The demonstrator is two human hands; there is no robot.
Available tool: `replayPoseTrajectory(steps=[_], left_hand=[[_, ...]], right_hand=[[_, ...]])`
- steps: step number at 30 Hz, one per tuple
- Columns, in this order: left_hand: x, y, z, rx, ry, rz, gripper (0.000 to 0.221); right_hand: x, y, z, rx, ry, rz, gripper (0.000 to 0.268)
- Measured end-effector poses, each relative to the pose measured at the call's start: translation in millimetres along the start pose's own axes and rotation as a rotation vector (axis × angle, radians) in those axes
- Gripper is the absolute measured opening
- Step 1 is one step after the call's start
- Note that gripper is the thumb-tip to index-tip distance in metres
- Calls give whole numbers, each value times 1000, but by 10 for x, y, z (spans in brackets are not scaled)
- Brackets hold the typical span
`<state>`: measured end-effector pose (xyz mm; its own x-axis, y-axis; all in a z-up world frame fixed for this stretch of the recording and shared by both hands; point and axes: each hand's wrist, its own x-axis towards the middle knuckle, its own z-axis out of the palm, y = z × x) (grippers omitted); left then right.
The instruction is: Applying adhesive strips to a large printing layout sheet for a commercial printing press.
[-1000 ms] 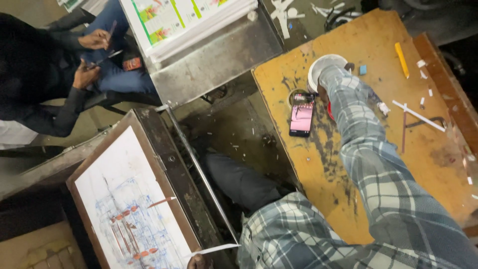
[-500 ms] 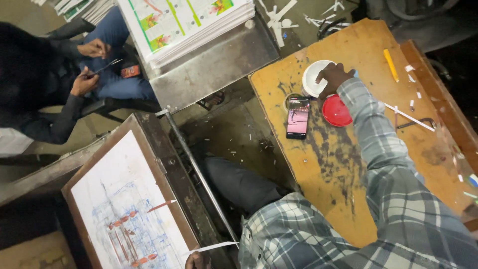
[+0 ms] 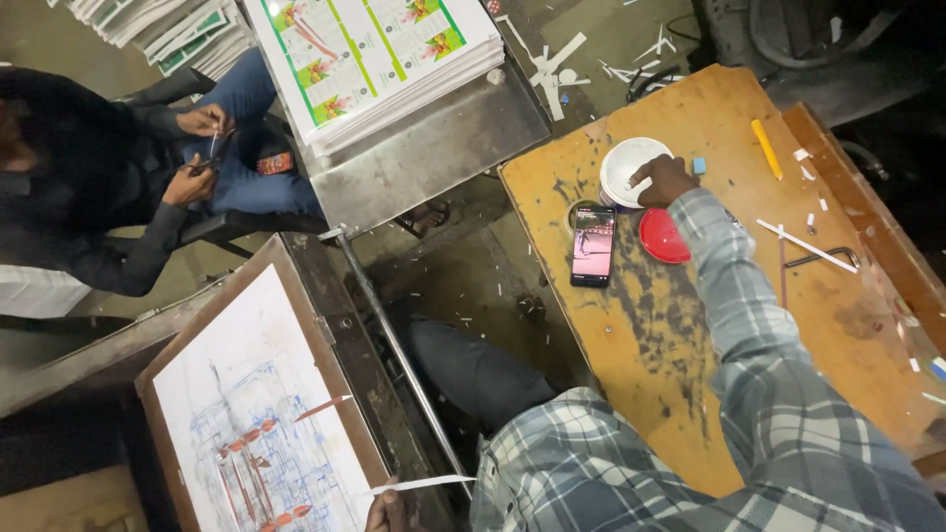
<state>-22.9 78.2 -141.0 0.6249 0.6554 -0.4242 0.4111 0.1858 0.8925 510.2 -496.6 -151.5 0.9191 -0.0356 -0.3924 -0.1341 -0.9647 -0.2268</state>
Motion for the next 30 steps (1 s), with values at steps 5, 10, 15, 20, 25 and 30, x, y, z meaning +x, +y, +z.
replayPoseTrajectory(steps=[5,10,15,20,25,30], left_hand=[[-471,726,600,-193,23,5,45],[-793,1574,1287,-361,-110,-36,35],[-1069,2093,1717,-653,-330,36,29],[-1310,2676,1938,-669,-460,-8,27],[-1319,2556,1936,-747,-470,21,27],[-1332,2564,1925,-768,-485,24,28]], right_hand=[[-624,-196,-63,751,19,-236,42],[-2398,-1513,-229,1242,-258,-618,41],[-3638,-2247,-387,1333,-674,-717,50],[-3964,-2458,-520,1290,-264,-956,45],[-3962,-2603,-614,1042,-25,-1061,44],[-3967,-2584,-561,1186,-119,-996,33]])
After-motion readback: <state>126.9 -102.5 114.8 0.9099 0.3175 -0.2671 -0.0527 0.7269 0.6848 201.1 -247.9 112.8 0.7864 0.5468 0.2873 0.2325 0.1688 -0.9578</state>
